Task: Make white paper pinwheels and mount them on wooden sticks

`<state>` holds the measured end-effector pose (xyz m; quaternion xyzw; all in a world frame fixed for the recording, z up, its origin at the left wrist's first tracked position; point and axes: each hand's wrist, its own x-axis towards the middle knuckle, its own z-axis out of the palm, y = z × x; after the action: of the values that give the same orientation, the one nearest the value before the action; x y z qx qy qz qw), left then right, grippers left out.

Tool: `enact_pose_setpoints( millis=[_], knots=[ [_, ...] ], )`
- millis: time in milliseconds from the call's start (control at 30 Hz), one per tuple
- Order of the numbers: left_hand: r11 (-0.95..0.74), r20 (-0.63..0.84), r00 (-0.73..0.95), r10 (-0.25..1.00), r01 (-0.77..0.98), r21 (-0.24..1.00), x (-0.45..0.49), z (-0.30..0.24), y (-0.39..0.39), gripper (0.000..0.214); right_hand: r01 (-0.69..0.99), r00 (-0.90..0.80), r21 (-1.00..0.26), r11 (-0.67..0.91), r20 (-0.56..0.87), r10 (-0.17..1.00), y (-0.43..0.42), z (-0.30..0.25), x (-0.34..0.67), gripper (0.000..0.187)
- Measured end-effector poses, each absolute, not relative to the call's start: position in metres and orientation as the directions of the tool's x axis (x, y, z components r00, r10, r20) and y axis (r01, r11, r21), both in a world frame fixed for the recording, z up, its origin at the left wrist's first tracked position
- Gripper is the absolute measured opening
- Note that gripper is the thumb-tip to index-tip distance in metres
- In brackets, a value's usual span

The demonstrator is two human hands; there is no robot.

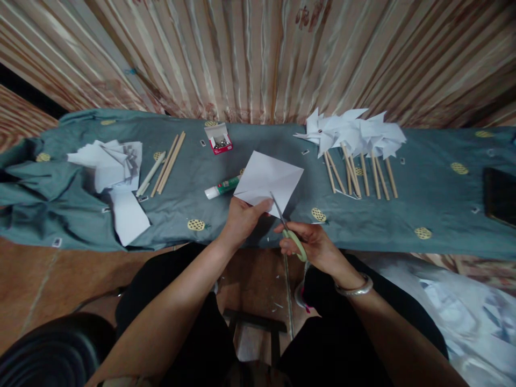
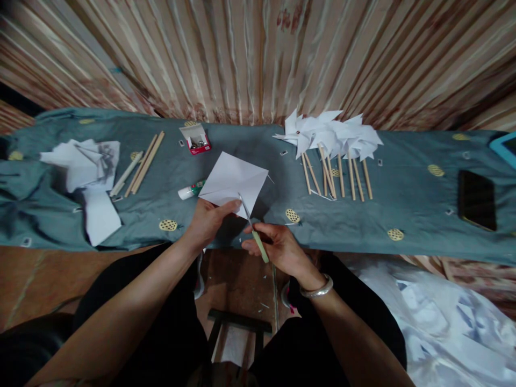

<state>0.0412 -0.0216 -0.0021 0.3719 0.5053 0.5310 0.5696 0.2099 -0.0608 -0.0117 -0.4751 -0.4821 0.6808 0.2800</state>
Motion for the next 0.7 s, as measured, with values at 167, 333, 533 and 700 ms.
enact_pose_setpoints(
  millis=[167,333,533,700],
  knots=[
    [0.157,-0.176,-0.056,0.983,-0.248,0.956,0.0406,-0.0018,-0.0219,0.017,0.069,-0.396,-0.923,-0.38,-0.375,0.838,-0.0604,-0.01,0.2087,0.038],
    [0.164,-0.183,-0.054,0.982,-0.248,0.955,0.0412,-0.0022,-0.0227,0.018,0.053,-0.376,-0.917,-0.395,-0.385,0.843,-0.061,-0.0127,0.2086,0.039],
    [0.147,-0.163,-0.05,0.985,-0.242,0.959,0.0419,-0.0045,-0.0232,0.018,0.044,-0.373,-0.92,-0.388,-0.376,0.848,-0.0612,-0.0117,0.2091,0.037],
    [0.165,-0.181,-0.05,0.982,-0.225,0.96,0.0424,-0.0032,-0.0225,0.02,0.038,-0.363,-0.917,-0.398,-0.384,0.849,-0.0609,-0.0114,0.2085,0.037]
  ],
)
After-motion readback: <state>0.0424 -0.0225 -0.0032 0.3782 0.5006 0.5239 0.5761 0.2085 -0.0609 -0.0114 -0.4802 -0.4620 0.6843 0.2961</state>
